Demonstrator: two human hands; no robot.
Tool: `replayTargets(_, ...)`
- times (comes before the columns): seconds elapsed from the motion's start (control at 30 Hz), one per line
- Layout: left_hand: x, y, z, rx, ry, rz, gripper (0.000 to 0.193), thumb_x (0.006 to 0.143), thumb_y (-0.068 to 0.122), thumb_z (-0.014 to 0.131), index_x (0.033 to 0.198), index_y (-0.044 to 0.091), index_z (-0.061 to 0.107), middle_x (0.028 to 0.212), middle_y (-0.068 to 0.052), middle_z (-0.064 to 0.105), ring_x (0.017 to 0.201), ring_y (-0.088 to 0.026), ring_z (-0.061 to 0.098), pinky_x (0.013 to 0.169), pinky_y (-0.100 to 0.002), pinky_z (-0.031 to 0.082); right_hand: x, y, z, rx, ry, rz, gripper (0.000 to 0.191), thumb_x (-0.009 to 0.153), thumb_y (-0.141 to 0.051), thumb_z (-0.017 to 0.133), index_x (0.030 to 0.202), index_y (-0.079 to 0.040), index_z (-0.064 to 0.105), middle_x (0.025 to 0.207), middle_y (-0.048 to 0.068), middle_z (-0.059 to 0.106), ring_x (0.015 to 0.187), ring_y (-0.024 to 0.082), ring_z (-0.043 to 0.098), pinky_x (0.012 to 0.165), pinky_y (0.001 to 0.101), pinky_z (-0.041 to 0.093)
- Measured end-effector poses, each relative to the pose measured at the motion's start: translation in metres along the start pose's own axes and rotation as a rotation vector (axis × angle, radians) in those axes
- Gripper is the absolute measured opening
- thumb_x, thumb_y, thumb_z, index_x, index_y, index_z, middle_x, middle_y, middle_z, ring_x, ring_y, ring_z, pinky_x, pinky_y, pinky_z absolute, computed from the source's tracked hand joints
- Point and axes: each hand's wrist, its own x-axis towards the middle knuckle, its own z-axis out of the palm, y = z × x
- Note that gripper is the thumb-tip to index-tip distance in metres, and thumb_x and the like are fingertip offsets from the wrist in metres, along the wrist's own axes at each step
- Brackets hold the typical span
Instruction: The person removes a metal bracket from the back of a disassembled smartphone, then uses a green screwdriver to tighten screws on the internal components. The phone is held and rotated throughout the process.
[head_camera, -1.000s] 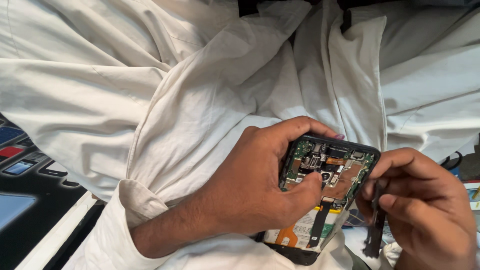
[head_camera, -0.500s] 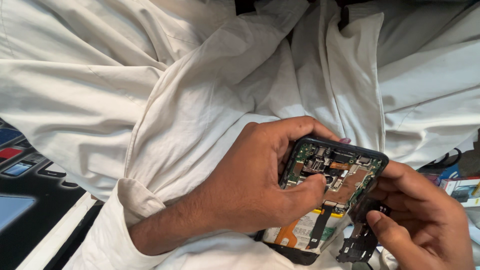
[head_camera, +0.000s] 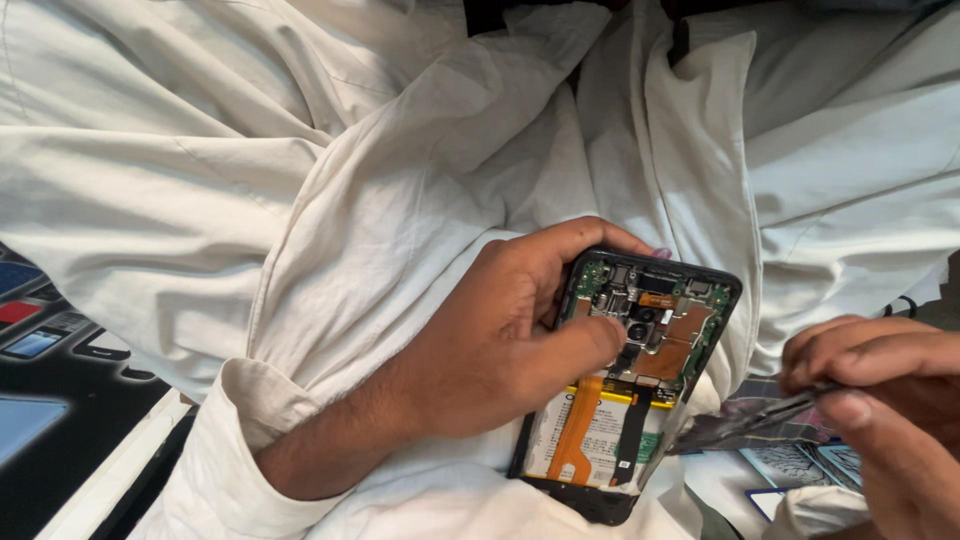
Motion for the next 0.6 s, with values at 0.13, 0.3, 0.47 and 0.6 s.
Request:
replayTargets(0.13, 0.003, 0.001, 0.000, -0.063, 0.004, -0.037, 0.033, 0.104, 0.014, 0.055, 0.130, -0.008, 0.057, 0.105, -0.009, 0.070, 0.098, -0.009, 0.066, 0.091, -0.028, 0.057, 0.005, -0.005, 0.017, -0.050, 0.029, -0.088, 0.026, 0.092, 0.008, 0.064, 0.117, 0.003, 0.060, 0.103, 0.026, 0.068, 0.098, 0.023, 0.074, 0.092, 0.0355, 0.063)
replayTargets(0.3, 0.003, 0.006, 0.000, -0.011, 0.036, -0.049, 0.039, 0.108, 0.029, 0.050, 0.125, -0.005, 0.062, 0.101, -0.007, 0.072, 0.098, -0.007, 0.067, 0.089, -0.026, 0.057, 0.017, -0.019, 0.054, -0.039, 0.038, -0.131, 0.023, 0.093, 0.010, 0.067, 0.114, 0.003, 0.065, 0.104, 0.022, 0.071, 0.094, 0.020, 0.075, 0.090, 0.0320, 0.065)
replayTargets(0.47, 0.001, 0.008, 0.000, 0.009, 0.053, -0.045, 0.042, 0.107, 0.031, 0.054, 0.126, -0.006, 0.061, 0.100, -0.008, 0.071, 0.093, -0.008, 0.066, 0.083, -0.026, 0.057, 0.025, -0.040, 0.091, -0.338, 0.158, -0.111, 0.016, 0.088, 0.011, 0.070, 0.100, 0.003, 0.066, 0.102, 0.016, 0.072, 0.090, 0.017, 0.074, 0.079, 0.0275, 0.064)
replayTargets(0.6, 0.000, 0.006, -0.002, 0.078, 0.033, -0.026, 0.038, 0.104, 0.024, 0.060, 0.127, -0.006, 0.059, 0.099, -0.009, 0.072, 0.090, -0.007, 0.070, 0.080, -0.024, 0.061, 0.027, -0.051, 0.107, -0.473, 0.144, -0.193, 0.016, 0.087, 0.012, 0.074, 0.101, 0.005, 0.069, 0.110, 0.016, 0.067, 0.093, 0.016, 0.073, 0.081, 0.0257, 0.064)
